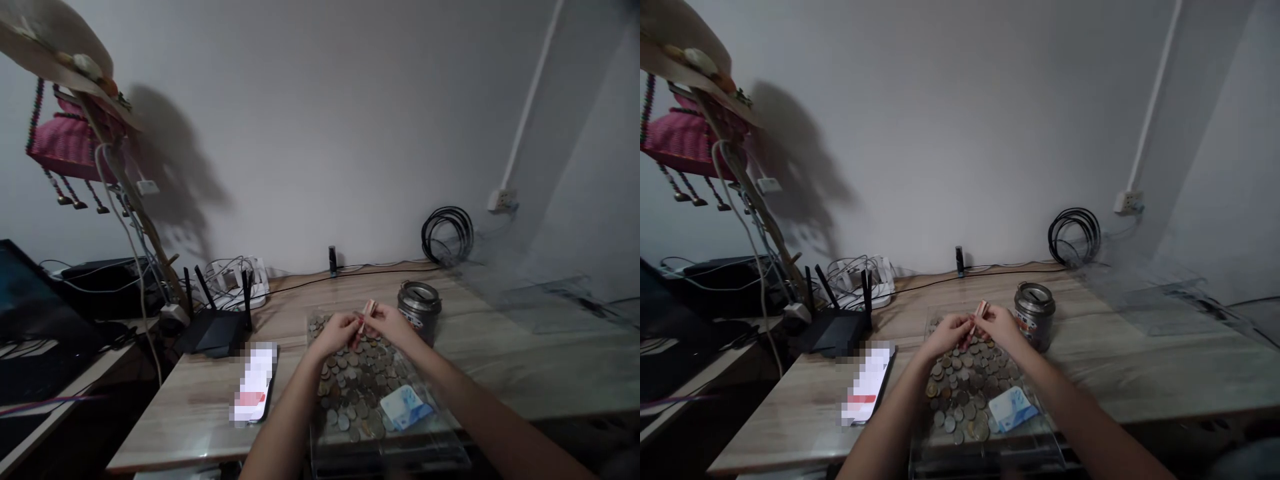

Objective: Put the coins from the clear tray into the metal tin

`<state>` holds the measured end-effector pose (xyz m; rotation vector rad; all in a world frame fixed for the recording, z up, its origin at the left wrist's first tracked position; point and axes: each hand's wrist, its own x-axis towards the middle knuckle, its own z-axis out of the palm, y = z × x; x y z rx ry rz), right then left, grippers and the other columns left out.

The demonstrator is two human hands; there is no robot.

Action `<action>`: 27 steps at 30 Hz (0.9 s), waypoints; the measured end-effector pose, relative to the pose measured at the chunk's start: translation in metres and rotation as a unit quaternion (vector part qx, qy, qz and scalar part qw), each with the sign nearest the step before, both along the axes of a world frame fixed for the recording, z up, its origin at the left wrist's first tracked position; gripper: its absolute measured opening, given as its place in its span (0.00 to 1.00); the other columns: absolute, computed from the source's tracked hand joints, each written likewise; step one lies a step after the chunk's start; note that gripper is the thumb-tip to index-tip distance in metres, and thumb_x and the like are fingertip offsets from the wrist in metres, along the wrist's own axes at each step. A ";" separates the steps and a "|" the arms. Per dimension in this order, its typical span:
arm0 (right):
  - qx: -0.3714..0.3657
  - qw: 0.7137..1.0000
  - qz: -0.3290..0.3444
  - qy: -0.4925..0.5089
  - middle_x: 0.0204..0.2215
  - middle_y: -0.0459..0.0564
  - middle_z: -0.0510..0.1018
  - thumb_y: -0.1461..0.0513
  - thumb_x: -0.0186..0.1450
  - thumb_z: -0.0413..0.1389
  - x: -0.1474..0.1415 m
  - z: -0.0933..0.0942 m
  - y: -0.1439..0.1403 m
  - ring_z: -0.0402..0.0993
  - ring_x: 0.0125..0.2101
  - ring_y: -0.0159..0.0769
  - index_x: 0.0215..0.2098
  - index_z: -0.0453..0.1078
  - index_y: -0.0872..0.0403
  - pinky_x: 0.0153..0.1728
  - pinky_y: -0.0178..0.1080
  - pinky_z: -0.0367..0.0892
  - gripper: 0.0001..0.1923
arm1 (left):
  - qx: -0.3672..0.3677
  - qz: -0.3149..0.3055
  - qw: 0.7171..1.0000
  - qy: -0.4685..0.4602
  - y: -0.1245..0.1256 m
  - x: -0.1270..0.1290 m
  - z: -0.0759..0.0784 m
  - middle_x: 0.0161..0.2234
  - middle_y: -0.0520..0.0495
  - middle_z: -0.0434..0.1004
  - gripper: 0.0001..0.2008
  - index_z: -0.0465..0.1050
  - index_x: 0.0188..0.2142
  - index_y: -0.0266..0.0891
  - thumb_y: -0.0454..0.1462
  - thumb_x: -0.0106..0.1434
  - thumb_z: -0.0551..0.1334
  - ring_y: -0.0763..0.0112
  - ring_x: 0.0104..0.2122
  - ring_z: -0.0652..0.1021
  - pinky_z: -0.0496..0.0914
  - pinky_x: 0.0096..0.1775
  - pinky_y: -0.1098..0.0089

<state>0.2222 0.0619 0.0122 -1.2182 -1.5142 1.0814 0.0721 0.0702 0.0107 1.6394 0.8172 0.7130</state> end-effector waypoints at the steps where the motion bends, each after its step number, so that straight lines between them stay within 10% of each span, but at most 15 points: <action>1: 0.013 1.000 -0.005 -0.020 0.20 0.49 0.75 0.45 0.47 0.57 0.006 0.002 0.001 0.70 0.20 0.34 0.25 0.66 0.55 0.20 0.35 0.64 0.22 | 0.009 -0.007 1.000 0.003 -0.001 0.001 -0.002 0.18 0.56 0.63 0.18 0.66 0.29 0.35 0.49 0.56 0.57 0.79 0.17 0.66 0.60 0.20 0.76; 5: 0.128 0.978 -0.156 -0.062 0.24 0.52 0.78 0.50 0.50 0.56 0.064 0.027 0.010 0.73 0.26 0.37 0.24 0.69 0.56 0.25 0.36 0.65 0.16 | 0.028 0.047 0.998 0.020 0.002 0.004 -0.011 0.23 0.52 0.68 0.11 0.69 0.34 0.34 0.40 0.57 0.55 0.77 0.21 0.69 0.63 0.23 0.76; 9: 0.142 0.895 -0.336 -0.258 0.25 0.53 0.78 0.56 0.51 0.56 0.125 0.052 0.025 0.73 0.27 0.39 0.25 0.72 0.57 0.24 0.34 0.60 0.11 | 0.131 0.160 0.973 0.101 0.012 0.002 -0.021 0.23 0.51 0.70 0.10 0.71 0.30 0.34 0.36 0.58 0.53 0.76 0.23 0.69 0.63 0.26 0.76; 19: 0.129 0.787 -0.291 -0.529 0.30 0.54 0.79 0.57 0.56 0.53 0.114 0.059 0.042 0.72 0.29 0.38 0.30 0.74 0.54 0.23 0.35 0.53 0.11 | 0.146 0.174 0.968 0.104 0.018 0.000 -0.029 0.21 0.52 0.70 0.10 0.72 0.29 0.34 0.34 0.57 0.52 0.75 0.24 0.70 0.64 0.28 0.75; 27: 0.131 0.767 -0.262 -0.571 0.31 0.55 0.79 0.60 0.56 0.52 0.104 0.065 0.052 0.72 0.31 0.39 0.31 0.74 0.54 0.26 0.36 0.55 0.10 | 0.163 0.167 0.964 0.125 0.017 -0.001 -0.027 0.23 0.50 0.72 0.11 0.73 0.29 0.34 0.36 0.57 0.52 0.74 0.25 0.71 0.64 0.29 0.75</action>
